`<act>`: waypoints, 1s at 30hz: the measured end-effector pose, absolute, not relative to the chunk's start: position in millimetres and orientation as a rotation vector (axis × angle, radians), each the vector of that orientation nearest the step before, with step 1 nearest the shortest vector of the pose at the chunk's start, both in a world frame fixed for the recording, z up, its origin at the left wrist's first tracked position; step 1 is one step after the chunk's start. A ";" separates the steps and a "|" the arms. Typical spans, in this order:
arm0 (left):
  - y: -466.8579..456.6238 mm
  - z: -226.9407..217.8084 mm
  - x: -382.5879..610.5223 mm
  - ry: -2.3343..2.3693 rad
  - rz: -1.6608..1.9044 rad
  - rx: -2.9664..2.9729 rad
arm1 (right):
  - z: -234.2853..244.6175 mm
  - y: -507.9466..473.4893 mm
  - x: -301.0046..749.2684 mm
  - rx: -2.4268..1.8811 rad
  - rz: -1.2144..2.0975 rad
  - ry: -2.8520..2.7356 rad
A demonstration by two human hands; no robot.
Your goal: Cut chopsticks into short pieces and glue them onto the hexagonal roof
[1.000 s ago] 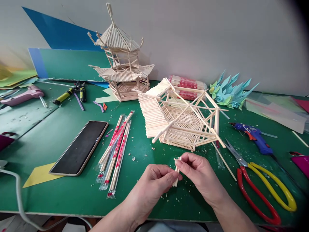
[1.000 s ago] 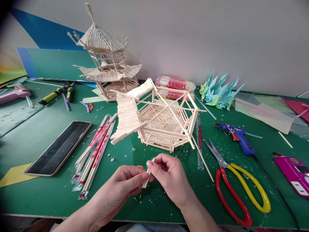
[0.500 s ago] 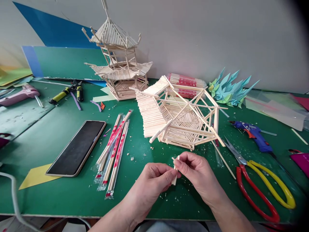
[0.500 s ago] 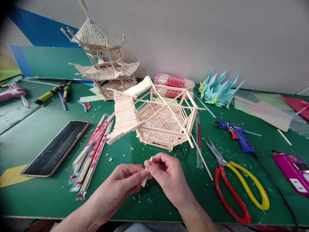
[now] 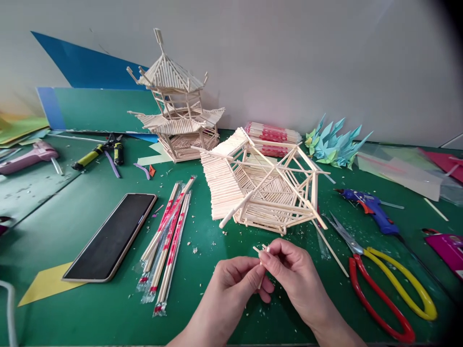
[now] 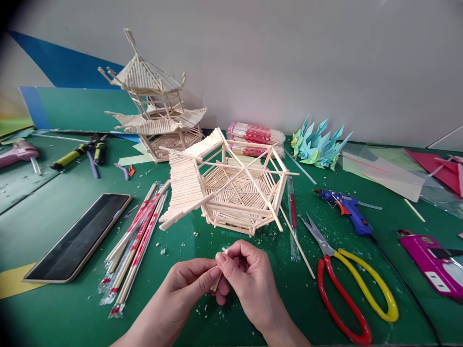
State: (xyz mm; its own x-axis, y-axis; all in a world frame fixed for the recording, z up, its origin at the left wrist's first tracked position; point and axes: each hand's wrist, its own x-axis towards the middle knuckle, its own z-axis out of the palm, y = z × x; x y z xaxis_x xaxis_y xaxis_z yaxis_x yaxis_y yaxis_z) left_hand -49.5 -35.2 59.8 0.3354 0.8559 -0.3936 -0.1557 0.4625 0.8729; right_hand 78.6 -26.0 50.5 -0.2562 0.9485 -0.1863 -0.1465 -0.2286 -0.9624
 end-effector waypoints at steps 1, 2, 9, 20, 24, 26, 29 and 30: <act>-35.4 59.6 -48.5 1.019 0.785 0.845 | 50.6 -26.7 78.4 -1.095 1.623 -1.129; -35.4 59.4 -47.7 1.026 0.795 0.841 | 50.8 -27.2 78.4 -1.090 1.624 -1.117; -33.3 58.8 -45.7 1.015 0.813 0.709 | 53.2 -26.5 87.5 -1.189 1.515 -1.184; -43.3 50.1 -43.7 0.954 0.786 0.659 | 56.3 -35.4 84.5 -1.227 1.424 -1.330; -47.4 47.9 -47.1 0.945 0.802 0.721 | 47.0 -43.2 80.8 -1.202 1.405 -1.277; -49.2 49.8 -49.0 0.954 0.811 0.795 | 43.0 -46.6 77.9 -1.195 1.392 -1.249; -51.8 54.2 -49.4 0.951 0.800 0.864 | 44.0 -52.3 75.5 -1.215 1.371 -1.274; -52.6 55.2 -48.9 0.948 0.791 0.866 | 46.4 -54.7 77.3 -1.239 1.337 -1.322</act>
State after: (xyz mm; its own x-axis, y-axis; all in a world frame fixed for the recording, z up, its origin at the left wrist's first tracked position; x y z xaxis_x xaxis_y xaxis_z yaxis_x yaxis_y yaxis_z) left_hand -48.9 -52.6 55.2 0.3722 0.8615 -0.3454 -0.1853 0.4336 0.8819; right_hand 77.3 -54.7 46.4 -0.1357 0.9878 -0.0760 0.0648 -0.0677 -0.9956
